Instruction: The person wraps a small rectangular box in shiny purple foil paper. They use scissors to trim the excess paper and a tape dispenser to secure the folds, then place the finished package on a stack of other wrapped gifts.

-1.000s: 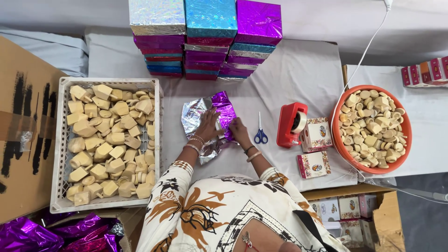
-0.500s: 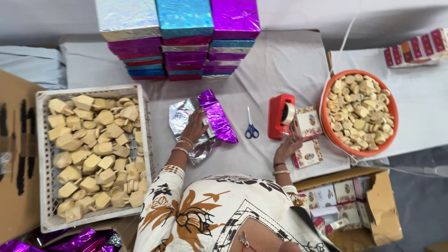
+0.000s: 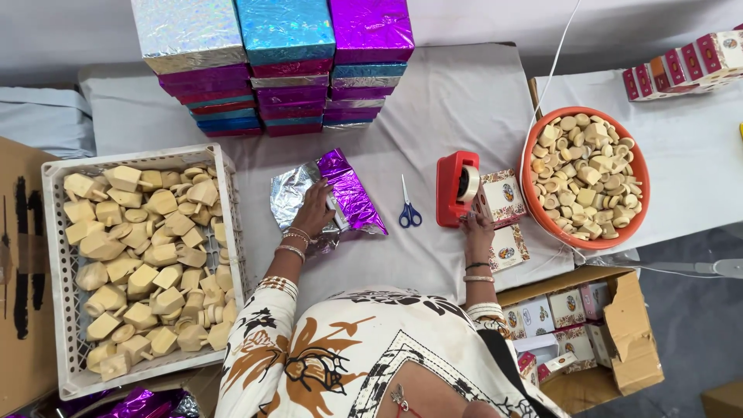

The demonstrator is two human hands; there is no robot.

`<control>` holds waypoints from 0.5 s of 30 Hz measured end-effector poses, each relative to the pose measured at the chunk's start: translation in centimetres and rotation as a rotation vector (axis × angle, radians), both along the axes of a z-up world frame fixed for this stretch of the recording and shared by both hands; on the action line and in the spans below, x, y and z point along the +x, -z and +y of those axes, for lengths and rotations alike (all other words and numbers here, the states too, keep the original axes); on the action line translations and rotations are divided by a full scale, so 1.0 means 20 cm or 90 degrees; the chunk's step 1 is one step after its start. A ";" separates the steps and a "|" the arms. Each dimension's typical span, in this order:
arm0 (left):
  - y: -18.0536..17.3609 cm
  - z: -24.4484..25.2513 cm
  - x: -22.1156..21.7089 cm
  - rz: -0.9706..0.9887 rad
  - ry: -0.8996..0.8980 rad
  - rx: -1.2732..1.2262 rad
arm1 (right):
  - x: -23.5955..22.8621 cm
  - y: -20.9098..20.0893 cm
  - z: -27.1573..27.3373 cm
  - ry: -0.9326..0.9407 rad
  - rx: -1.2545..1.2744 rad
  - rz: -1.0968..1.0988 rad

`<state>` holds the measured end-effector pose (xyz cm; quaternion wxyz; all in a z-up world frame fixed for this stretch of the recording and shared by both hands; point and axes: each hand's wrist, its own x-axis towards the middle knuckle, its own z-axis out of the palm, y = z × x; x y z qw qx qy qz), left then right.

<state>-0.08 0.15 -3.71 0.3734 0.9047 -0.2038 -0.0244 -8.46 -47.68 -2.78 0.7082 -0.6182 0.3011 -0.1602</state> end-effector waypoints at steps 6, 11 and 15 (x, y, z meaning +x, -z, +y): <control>-0.04 0.00 0.00 0.014 -0.002 0.008 | -0.01 -0.05 0.06 0.035 0.120 -0.017; -0.07 0.00 -0.01 0.025 -0.003 0.003 | -0.02 0.13 -0.01 0.106 0.017 -0.050; -0.06 0.00 -0.01 0.006 -0.008 0.004 | -0.05 0.19 -0.01 0.109 0.043 -0.098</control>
